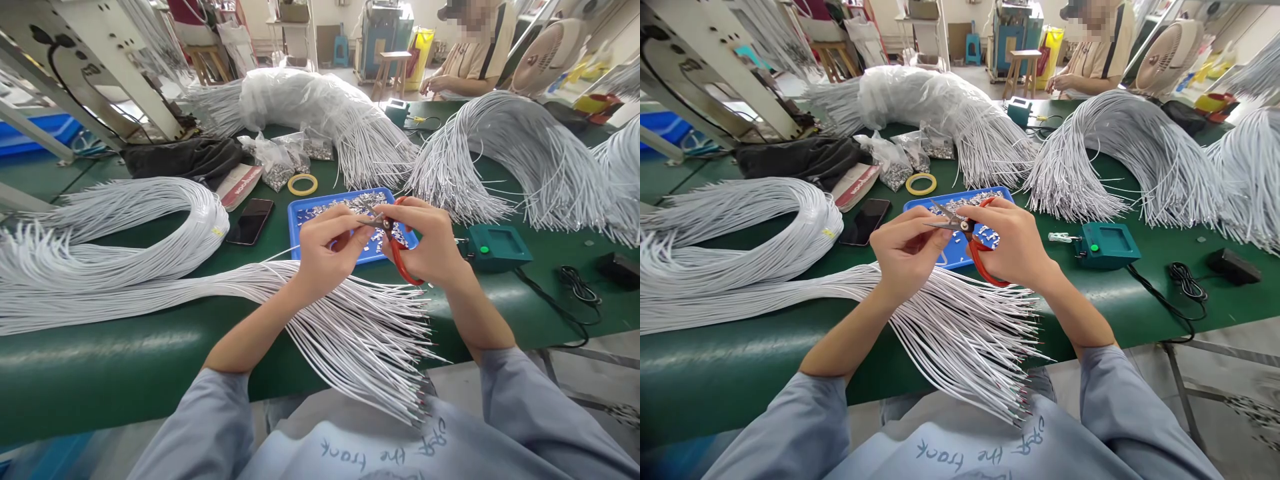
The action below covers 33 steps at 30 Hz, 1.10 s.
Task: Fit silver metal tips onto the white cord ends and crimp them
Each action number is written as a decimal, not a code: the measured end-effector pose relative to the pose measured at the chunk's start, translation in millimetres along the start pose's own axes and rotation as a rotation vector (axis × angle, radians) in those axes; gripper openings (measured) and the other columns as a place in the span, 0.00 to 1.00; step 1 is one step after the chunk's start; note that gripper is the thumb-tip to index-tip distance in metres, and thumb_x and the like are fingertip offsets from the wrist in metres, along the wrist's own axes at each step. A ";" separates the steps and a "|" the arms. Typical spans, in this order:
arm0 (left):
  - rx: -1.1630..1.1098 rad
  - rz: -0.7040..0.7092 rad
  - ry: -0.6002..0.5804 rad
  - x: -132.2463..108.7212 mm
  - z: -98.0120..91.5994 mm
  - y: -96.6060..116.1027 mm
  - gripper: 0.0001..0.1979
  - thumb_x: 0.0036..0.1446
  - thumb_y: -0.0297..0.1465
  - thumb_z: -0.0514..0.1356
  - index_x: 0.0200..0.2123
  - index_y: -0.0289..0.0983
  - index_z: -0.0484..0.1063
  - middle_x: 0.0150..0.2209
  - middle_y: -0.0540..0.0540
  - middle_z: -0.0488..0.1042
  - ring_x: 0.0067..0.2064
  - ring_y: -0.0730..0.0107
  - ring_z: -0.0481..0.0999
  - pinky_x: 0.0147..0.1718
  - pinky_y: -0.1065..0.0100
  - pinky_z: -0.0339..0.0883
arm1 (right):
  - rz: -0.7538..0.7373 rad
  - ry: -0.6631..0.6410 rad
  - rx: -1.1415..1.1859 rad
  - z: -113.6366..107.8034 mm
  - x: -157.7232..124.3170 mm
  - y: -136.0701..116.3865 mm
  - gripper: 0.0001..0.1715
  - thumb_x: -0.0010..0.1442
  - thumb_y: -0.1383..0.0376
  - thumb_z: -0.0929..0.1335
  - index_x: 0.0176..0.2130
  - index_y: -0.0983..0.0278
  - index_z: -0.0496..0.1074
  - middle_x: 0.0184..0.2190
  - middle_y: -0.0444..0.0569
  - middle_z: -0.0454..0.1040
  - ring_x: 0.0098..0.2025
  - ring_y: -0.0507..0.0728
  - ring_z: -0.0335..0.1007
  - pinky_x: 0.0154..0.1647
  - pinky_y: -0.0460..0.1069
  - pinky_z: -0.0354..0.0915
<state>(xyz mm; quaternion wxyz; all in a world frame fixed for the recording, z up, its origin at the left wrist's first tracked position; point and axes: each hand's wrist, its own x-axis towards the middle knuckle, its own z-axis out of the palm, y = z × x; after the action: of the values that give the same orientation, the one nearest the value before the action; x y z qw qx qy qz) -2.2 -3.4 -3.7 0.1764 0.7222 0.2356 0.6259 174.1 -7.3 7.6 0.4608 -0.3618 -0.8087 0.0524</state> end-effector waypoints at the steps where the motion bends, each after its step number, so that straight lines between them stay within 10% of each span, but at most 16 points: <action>1: 0.011 -0.001 -0.002 0.2 -0.1 0.3 0.04 0.58 0.24 0.65 0.34 0.37 0.80 0.24 0.51 0.71 0.25 0.80 0.65 0.21 0.75 0.57 | 0.003 -0.004 -0.008 -0.2 -0.1 0.1 0.23 0.47 0.71 0.69 0.45 0.60 0.78 0.34 0.46 0.80 0.36 0.56 0.73 0.34 0.51 0.70; 20: 0.014 0.025 -0.110 4.2 -6.6 4.4 0.05 0.60 0.26 0.63 0.34 0.37 0.80 0.26 0.50 0.72 0.26 0.78 0.67 0.22 0.75 0.60 | 0.113 -0.060 0.020 -4.9 -2.8 -13.7 0.21 0.48 0.71 0.68 0.43 0.63 0.79 0.34 0.47 0.80 0.36 0.55 0.74 0.36 0.50 0.69; 24: -0.081 -0.051 0.016 8.7 -11.9 0.5 0.07 0.61 0.32 0.64 0.32 0.38 0.80 0.26 0.49 0.74 0.25 0.78 0.67 0.21 0.74 0.61 | 0.277 -0.111 0.043 -14.0 2.9 -6.0 0.18 0.48 0.71 0.69 0.41 0.63 0.79 0.33 0.46 0.80 0.35 0.55 0.74 0.37 0.52 0.69; 33: -0.110 -0.085 -0.055 2.7 -5.2 13.4 0.04 0.56 0.26 0.66 0.29 0.36 0.78 0.23 0.51 0.72 0.24 0.80 0.66 0.20 0.77 0.59 | 0.305 0.160 0.498 -12.3 1.3 -12.5 0.12 0.53 0.67 0.73 0.39 0.56 0.75 0.30 0.41 0.80 0.31 0.53 0.76 0.32 0.51 0.73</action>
<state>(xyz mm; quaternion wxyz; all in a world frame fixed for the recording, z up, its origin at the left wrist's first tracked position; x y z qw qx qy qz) -5.5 -13.2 6.8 0.2488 0.7176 0.2262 0.6099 176.6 -18.7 20.8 0.5846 -0.3579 -0.6682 0.2891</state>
